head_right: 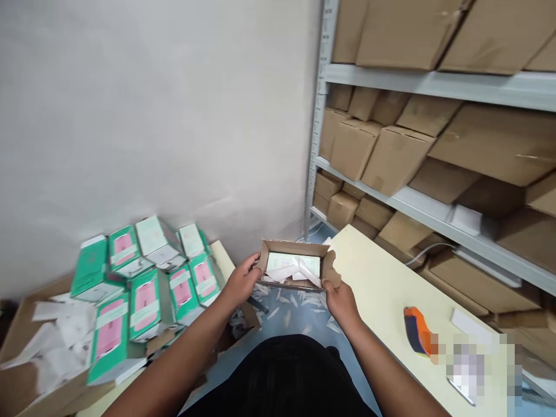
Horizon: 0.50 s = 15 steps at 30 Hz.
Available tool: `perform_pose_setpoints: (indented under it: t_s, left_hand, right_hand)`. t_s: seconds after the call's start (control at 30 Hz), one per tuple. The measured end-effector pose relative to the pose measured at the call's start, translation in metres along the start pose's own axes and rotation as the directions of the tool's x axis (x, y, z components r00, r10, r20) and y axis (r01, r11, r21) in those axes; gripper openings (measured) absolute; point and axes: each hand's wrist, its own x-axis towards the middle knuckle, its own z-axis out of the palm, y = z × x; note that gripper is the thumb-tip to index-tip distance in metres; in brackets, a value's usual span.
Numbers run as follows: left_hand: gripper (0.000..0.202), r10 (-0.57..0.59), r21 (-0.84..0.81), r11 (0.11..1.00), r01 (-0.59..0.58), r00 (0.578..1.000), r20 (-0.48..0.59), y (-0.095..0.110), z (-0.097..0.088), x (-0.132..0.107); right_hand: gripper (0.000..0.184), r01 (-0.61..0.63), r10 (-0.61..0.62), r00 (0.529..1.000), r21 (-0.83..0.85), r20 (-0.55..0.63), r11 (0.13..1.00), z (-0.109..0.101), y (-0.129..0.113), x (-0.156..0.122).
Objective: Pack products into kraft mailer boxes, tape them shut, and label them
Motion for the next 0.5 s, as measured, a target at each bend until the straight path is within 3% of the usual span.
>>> perform_pose_setpoints:
  t_s: [0.1,0.3,0.5]
  left_hand:
    - [0.052,0.010,0.034,0.999,-0.011,0.999,0.047,0.007,0.066,0.025]
    - [0.048,-0.022,0.075,0.997,0.014,0.995,0.101,0.021,0.190,0.063]
    - [0.044,0.064,0.149,0.984,-0.098,0.975,0.215,0.031,0.287,0.089]
  right_hand:
    - [0.038,-0.056,0.057,0.998,0.057,-0.030,0.997,-0.042,0.041,0.016]
    - [0.051,-0.181,0.205,0.978,0.382,-0.023,0.906,-0.117,0.116,0.041]
    - [0.055,-0.263,0.288,0.958,0.470,0.021,0.843,-0.162,0.172,0.051]
